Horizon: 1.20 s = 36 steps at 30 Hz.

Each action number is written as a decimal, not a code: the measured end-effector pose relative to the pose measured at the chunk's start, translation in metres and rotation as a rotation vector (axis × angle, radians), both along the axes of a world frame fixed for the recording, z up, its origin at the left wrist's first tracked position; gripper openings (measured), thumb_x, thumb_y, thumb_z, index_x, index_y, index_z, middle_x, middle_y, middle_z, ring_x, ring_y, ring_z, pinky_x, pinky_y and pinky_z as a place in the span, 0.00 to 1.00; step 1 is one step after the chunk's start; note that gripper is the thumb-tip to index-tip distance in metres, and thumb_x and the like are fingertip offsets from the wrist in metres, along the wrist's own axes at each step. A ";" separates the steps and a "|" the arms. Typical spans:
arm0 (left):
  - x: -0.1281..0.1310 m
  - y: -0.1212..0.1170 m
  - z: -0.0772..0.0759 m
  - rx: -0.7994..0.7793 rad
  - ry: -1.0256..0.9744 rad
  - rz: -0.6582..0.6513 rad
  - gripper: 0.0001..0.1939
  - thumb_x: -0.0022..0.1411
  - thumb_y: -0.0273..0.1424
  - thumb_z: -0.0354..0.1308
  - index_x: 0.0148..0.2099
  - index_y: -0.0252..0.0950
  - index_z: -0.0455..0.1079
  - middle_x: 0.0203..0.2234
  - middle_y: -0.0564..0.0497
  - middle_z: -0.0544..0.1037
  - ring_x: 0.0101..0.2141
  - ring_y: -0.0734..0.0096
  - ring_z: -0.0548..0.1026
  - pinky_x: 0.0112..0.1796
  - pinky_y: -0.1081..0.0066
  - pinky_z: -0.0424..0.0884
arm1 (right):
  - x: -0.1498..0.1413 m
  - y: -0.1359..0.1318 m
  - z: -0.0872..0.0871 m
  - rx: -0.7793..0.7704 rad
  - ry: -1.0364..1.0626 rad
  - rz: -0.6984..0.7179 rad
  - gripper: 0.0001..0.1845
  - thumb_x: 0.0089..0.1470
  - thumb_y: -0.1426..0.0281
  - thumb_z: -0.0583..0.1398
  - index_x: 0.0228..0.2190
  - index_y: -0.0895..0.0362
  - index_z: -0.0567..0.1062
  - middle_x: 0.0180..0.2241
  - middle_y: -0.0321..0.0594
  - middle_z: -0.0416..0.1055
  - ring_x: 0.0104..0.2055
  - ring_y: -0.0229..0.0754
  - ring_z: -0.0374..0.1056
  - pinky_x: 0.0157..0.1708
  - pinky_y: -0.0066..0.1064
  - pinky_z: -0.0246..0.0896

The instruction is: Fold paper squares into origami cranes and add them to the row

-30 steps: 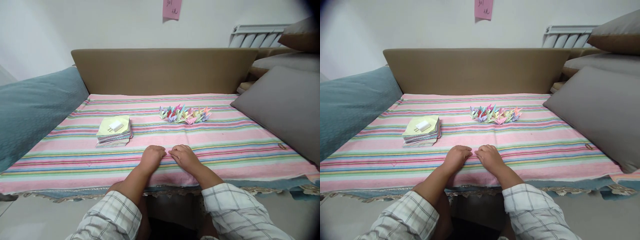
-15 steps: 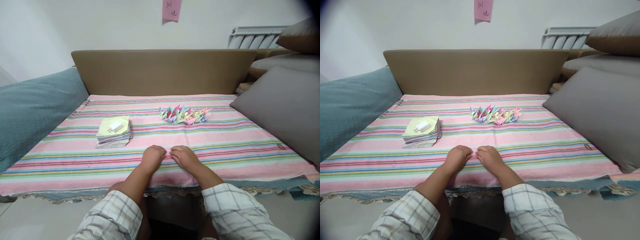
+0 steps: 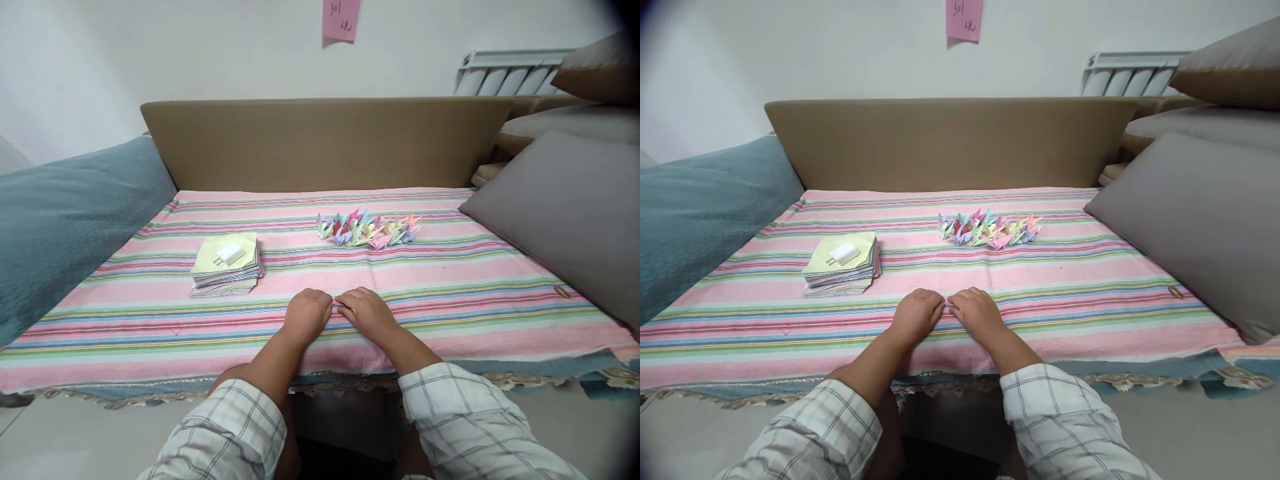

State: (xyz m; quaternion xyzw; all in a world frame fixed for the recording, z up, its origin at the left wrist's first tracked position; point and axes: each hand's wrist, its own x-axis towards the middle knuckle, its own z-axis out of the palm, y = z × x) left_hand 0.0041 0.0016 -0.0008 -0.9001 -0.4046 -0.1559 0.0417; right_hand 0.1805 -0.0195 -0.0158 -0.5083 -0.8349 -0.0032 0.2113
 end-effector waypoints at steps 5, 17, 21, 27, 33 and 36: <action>-0.004 0.001 0.003 -0.073 -0.062 -0.014 0.10 0.63 0.31 0.50 0.36 0.35 0.72 0.31 0.47 0.78 0.35 0.64 0.73 0.38 0.65 0.67 | -0.005 0.001 0.001 0.053 -0.043 -0.042 0.09 0.58 0.68 0.56 0.34 0.55 0.76 0.32 0.41 0.75 0.38 0.42 0.66 0.38 0.33 0.56; -0.004 0.005 0.001 -0.168 -0.216 0.053 0.13 0.60 0.28 0.53 0.47 0.38 0.71 0.39 0.47 0.79 0.40 0.63 0.75 0.43 0.65 0.69 | -0.005 -0.001 0.006 0.007 0.180 -0.014 0.11 0.59 0.68 0.53 0.36 0.55 0.75 0.36 0.40 0.76 0.39 0.42 0.68 0.42 0.32 0.59; -0.009 0.005 0.003 -0.324 -0.399 0.032 0.13 0.58 0.27 0.54 0.46 0.39 0.72 0.40 0.52 0.79 0.41 0.68 0.76 0.43 0.70 0.70 | -0.001 -0.003 0.012 -0.126 0.356 -0.024 0.12 0.58 0.65 0.54 0.40 0.52 0.75 0.40 0.38 0.76 0.42 0.42 0.70 0.42 0.32 0.62; -0.013 0.003 0.005 -0.422 -0.451 0.021 0.20 0.54 0.29 0.59 0.51 0.40 0.69 0.45 0.52 0.77 0.44 0.67 0.74 0.46 0.69 0.69 | 0.005 0.003 0.017 -0.454 0.618 -0.055 0.12 0.49 0.69 0.59 0.38 0.54 0.76 0.37 0.37 0.76 0.39 0.42 0.71 0.40 0.32 0.65; -0.012 -0.002 0.007 -0.172 -0.260 -0.063 0.10 0.54 0.28 0.59 0.41 0.39 0.74 0.49 0.47 0.73 0.47 0.61 0.71 0.49 0.60 0.65 | 0.003 0.009 0.020 -0.476 0.495 -0.100 0.11 0.47 0.71 0.59 0.35 0.54 0.78 0.37 0.37 0.77 0.40 0.43 0.71 0.42 0.33 0.63; -0.010 -0.004 0.009 -0.142 -0.205 -0.068 0.05 0.57 0.32 0.58 0.31 0.39 0.75 0.46 0.49 0.75 0.43 0.62 0.72 0.46 0.60 0.65 | 0.000 0.011 0.020 -0.421 0.373 -0.116 0.12 0.48 0.71 0.59 0.36 0.54 0.78 0.39 0.39 0.76 0.44 0.43 0.69 0.45 0.33 0.61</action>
